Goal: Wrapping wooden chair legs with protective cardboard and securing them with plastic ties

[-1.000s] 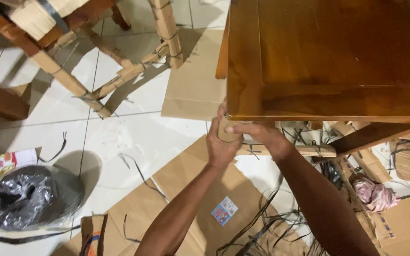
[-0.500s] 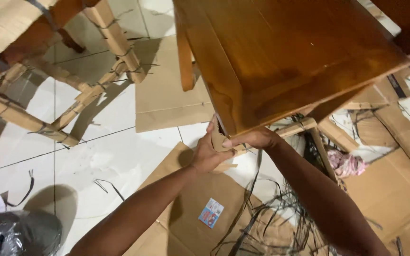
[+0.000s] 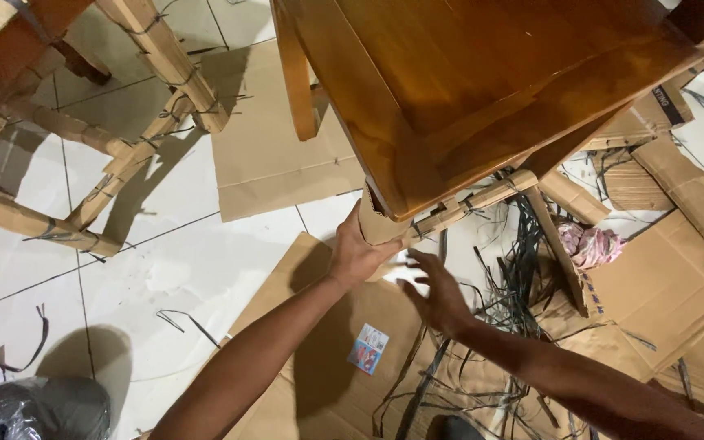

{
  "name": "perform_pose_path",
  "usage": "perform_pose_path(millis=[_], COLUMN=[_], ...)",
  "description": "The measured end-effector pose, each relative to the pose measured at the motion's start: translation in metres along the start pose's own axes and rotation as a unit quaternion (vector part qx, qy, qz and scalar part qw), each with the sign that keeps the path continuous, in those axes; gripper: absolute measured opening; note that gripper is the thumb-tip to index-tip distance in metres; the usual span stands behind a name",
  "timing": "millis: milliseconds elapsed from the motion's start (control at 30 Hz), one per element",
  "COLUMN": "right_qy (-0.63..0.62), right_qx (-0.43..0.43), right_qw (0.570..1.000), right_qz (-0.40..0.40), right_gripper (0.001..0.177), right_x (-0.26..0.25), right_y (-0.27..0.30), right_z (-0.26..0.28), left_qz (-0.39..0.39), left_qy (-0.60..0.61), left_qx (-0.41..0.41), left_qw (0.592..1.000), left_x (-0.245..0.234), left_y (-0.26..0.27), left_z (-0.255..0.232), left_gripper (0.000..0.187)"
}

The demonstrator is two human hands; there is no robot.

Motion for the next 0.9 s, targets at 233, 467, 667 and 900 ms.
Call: perform_pose_path(millis=[233,467,667,900], right_qy=[0.116,0.09,0.152,0.219], right_qx=[-0.08,-0.132,-0.078,-0.199], right_qw=[0.989,0.985,0.976,0.953], right_qz=[0.054,0.067,0.137,0.069], right_gripper=[0.059,0.028,0.032,0.014], right_x=[0.052,0.044,0.031,-0.024], right_y=[-0.027,-0.047,-0.049,-0.022], right_z=[0.046,0.023,0.028,0.018], left_qz=[0.019,0.2,0.216,0.182], left_qy=[0.007,0.157,0.122,0.032], left_qx=[0.02,-0.072,-0.018,0.026], left_qw=[1.0,0.964,0.969,0.982], left_x=[-0.008,0.01,0.012,0.003], left_y=[0.0,-0.008,-0.006,-0.014], left_z=[-0.016,0.024,0.015,-0.003], left_gripper=[0.054,0.044,0.034,0.044])
Point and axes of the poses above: each hand's wrist, its own y-axis away from the middle knuckle, its own x-axis out of the palm, z = x × y, the point moved 8 cm from there along -y, towards the middle knuckle, and after that the axes turned 13 degrees about -y, right-handed, at the moved point
